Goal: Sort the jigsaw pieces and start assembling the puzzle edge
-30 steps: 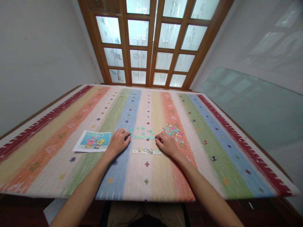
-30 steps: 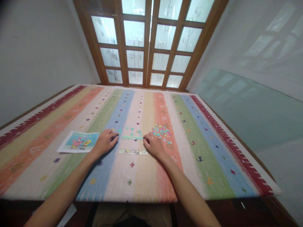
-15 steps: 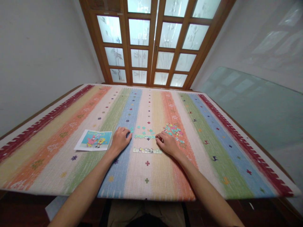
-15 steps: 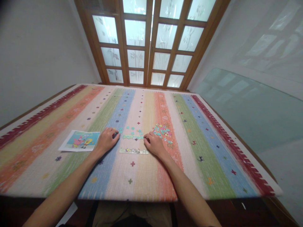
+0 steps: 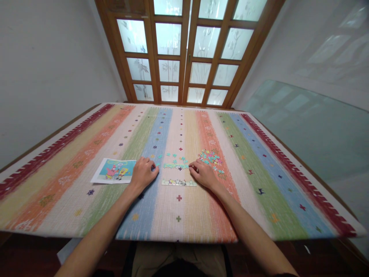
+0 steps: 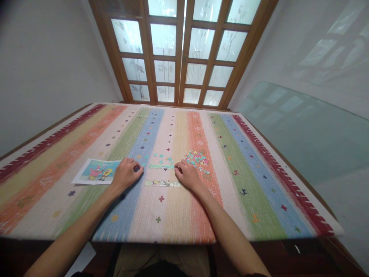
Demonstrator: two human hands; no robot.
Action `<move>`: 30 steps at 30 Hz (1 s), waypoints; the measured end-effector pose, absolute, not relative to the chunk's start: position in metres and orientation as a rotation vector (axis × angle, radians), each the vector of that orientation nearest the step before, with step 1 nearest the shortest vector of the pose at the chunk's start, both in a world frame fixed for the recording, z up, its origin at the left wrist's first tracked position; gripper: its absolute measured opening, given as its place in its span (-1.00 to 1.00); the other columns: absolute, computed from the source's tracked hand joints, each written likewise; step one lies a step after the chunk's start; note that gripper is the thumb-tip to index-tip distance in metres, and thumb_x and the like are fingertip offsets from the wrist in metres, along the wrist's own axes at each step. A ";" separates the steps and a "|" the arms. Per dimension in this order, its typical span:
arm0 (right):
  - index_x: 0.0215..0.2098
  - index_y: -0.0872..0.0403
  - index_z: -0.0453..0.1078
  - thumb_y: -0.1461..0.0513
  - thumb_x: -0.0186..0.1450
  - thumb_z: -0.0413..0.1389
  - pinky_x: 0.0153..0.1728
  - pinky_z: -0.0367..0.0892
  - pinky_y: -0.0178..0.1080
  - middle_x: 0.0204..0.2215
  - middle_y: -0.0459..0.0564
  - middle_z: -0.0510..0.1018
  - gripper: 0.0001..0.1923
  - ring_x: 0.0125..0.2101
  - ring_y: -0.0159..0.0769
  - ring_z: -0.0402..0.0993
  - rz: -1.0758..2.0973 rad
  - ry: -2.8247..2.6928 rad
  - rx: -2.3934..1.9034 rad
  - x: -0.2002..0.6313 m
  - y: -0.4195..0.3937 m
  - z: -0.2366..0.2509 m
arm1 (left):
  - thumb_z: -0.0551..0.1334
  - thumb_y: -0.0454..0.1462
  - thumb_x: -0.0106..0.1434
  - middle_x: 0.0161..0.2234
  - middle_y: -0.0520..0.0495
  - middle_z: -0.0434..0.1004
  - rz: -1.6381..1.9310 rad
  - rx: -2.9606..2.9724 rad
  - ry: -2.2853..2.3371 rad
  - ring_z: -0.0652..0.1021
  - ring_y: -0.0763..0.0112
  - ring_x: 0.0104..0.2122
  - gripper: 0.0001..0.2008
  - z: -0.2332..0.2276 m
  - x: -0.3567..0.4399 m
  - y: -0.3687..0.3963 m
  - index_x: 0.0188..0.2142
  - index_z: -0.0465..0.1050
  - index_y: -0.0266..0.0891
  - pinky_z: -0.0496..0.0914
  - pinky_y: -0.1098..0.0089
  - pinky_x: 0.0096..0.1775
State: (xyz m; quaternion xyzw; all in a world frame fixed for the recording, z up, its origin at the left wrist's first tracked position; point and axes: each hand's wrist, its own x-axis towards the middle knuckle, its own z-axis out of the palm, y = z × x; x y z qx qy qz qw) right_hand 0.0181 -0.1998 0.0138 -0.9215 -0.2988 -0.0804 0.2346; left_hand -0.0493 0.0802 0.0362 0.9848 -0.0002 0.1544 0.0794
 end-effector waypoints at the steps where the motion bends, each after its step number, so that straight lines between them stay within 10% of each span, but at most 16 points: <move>1: -0.21 0.06 0.53 0.27 0.38 0.08 -0.32 0.23 -0.28 -0.31 0.00 0.57 -0.84 -0.36 -0.28 0.47 -0.220 -0.820 -2.530 0.018 -0.200 0.014 | 0.18 -0.22 0.31 -0.40 -0.14 0.52 0.455 2.950 0.011 0.48 0.11 -0.23 -0.77 0.038 -0.048 0.081 -0.43 0.52 -0.22 0.35 0.21 -0.13; 11: -0.20 0.06 0.53 0.28 0.37 0.09 -0.30 0.25 -0.29 -0.31 -0.01 0.57 -0.85 -0.35 -0.29 0.48 -0.214 -0.810 -2.539 0.017 -0.199 0.015 | 0.13 -0.21 0.35 -0.27 -0.21 0.55 0.302 2.949 0.044 0.50 0.08 -0.13 -0.67 0.047 -0.007 0.084 -0.07 0.58 -0.33 0.35 0.19 -0.01; 30: -0.20 0.05 0.54 0.28 0.37 0.09 -0.30 0.26 -0.28 -0.29 0.00 0.58 -0.84 -0.34 -0.28 0.48 -0.204 -0.812 -2.534 0.018 -0.199 0.015 | 0.22 -0.29 0.25 -0.28 -0.20 0.55 0.256 2.873 -0.083 0.50 0.07 -0.18 -0.87 0.036 0.011 0.100 -0.30 0.57 -0.22 0.37 0.15 -0.05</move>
